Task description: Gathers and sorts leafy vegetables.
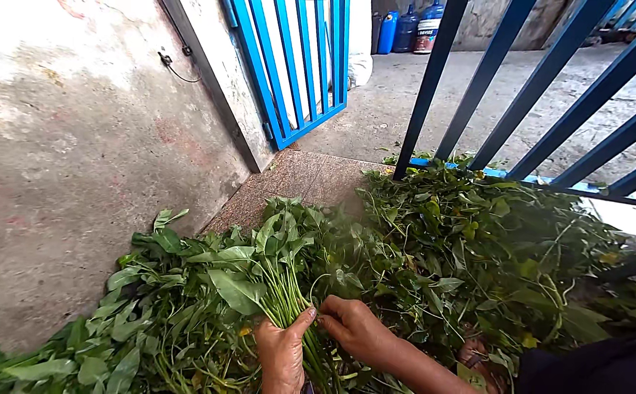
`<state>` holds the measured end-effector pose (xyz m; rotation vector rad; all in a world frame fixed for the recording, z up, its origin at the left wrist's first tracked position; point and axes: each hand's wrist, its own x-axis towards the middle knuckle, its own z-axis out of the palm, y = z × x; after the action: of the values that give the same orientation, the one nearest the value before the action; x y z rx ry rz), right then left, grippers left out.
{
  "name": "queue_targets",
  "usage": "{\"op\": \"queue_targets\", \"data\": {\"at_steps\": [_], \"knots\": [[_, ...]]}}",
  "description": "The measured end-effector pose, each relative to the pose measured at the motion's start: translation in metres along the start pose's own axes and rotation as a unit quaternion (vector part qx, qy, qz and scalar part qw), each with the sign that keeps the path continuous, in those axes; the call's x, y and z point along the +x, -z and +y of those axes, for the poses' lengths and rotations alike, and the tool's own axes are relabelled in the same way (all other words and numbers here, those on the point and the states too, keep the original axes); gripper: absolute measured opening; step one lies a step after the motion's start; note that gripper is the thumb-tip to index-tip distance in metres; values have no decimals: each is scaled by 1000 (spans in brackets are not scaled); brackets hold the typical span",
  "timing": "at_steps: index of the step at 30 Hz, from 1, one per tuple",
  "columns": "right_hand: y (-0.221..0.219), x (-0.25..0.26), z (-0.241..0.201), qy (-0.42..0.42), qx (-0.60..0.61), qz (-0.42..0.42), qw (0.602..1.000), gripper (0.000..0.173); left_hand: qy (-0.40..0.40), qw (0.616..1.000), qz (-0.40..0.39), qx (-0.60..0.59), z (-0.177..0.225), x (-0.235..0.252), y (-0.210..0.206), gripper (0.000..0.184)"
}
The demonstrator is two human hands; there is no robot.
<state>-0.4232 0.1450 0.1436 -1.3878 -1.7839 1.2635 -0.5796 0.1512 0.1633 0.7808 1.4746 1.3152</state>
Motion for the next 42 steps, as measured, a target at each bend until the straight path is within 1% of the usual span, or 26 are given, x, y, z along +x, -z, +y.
{"op": "queue_targets", "data": {"at_steps": [1,3,5,6,7,10,15,19,21,23,24,25,27,30,31,32,33,35,36,37,38,39,40,41,42], "knots": [[-2,-1,-3,1,-11,15,1000,31,0,1000,0,-4,1,0,0,39],[-8,-2,-9,12,-34,45,998,42,-1,1000,-2,-11,1,1,0,39],[-10,0,-12,20,-34,38,999,52,0,1000,-9,-11,1,2,0,39],[-11,3,-11,28,-23,26,999,55,-1,1000,-12,-8,0,2,1,39],[-11,5,-8,39,-5,16,999,54,-3,1000,-16,-7,-1,3,1,40],[-12,9,-1,67,55,-5,996,45,-12,1000,-14,-13,-4,4,2,39],[-15,11,2,53,47,9,997,39,-18,1000,-4,-24,-5,4,1,35],[-18,12,4,31,55,30,998,28,0,1000,-11,-7,-2,4,3,21],[-19,12,5,30,31,40,998,28,5,1000,-14,-5,-2,5,4,18],[-22,10,3,29,-27,45,998,36,0,1000,-12,-22,-2,7,5,18],[-23,8,0,20,-61,35,997,40,-3,999,-8,-35,-3,9,6,17],[-23,5,-5,4,-92,14,996,40,-7,999,-1,-47,-2,10,6,16],[-23,-9,-14,-25,-138,-26,990,37,-13,997,33,-62,2,14,7,14],[-24,-49,0,-14,-203,-29,979,30,-23,990,113,-75,16,26,22,17],[-22,-66,9,-32,-223,-38,973,29,-32,986,141,-81,21,31,28,19],[-19,-81,18,-69,-249,-63,964,31,-39,982,162,-85,25,34,35,22],[-13,-92,26,-131,-273,-114,946,34,-48,979,176,-87,28,37,41,25],[0,-98,42,-251,-305,-210,894,39,-60,976,193,-81,30,38,46,27],[5,-94,44,-278,-316,-232,877,40,-63,976,195,-70,29,37,45,27],[9,-89,40,-264,-328,-213,882,40,-61,978,191,-60,28,35,43,28],[11,-84,32,-207,-340,-158,904,38,-57,980,183,-52,26,33,39,28],[8,-79,23,-119,-350,-65,927,34,-51,982,175,-46,23,31,36,27],[1,-70,17,-10,-364,52,930,31,-47,984,165,-44,22,30,31,26],[-7,-57,11,86,-371,158,911,31,-45,986,156,-44,20,29,27,25],[-14,-41,4,155,-367,230,888,31,-41,987,147,-42,19,28,24,26]]}}
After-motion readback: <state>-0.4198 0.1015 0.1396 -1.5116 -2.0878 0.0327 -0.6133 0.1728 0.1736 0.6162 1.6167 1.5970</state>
